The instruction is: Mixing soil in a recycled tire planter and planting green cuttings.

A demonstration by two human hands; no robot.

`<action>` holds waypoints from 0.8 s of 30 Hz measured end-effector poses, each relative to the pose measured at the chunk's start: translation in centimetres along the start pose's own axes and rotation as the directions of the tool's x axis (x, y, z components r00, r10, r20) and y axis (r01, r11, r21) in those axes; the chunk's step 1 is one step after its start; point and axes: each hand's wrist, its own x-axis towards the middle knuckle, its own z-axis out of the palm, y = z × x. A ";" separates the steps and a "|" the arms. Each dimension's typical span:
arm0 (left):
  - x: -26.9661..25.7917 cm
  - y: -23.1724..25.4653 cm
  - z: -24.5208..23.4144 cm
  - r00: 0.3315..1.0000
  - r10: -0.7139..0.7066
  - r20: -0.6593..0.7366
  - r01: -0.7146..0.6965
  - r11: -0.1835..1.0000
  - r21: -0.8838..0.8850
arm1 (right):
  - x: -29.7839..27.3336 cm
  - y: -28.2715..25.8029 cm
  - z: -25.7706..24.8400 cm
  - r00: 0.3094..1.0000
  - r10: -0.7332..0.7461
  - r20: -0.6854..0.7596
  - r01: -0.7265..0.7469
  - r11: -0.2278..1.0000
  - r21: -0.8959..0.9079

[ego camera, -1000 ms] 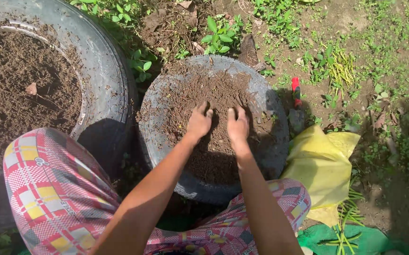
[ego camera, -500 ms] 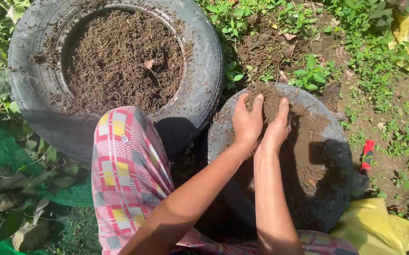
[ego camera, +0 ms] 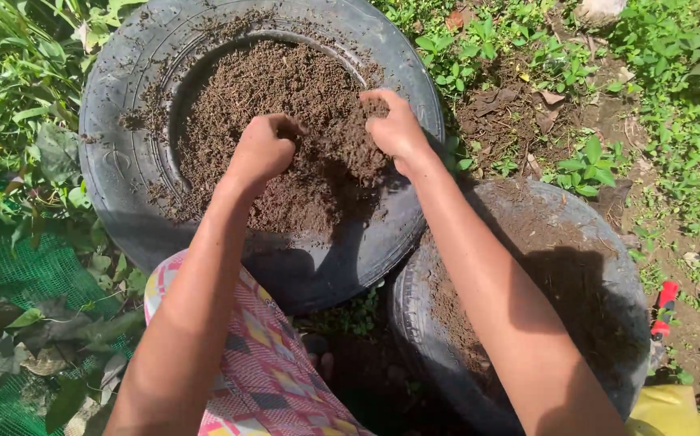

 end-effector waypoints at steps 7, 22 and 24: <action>3.4 -6.1 3.5 0.986 0.156 -0.063 -0.131 0.947 0.295 | 7.7 -0.5 2.7 0.886 -0.428 -0.178 0.327 0.849 -0.415; 3.3 -5.0 7.9 0.995 0.091 -0.035 -0.074 0.941 0.329 | 4.0 5.8 5.9 1.000 0.018 -0.022 -0.026 0.909 -0.416; 2.4 -0.4 3.7 0.996 0.079 -0.030 -0.070 0.969 0.238 | 2.0 3.8 5.2 0.913 -0.392 0.113 0.372 0.686 -0.625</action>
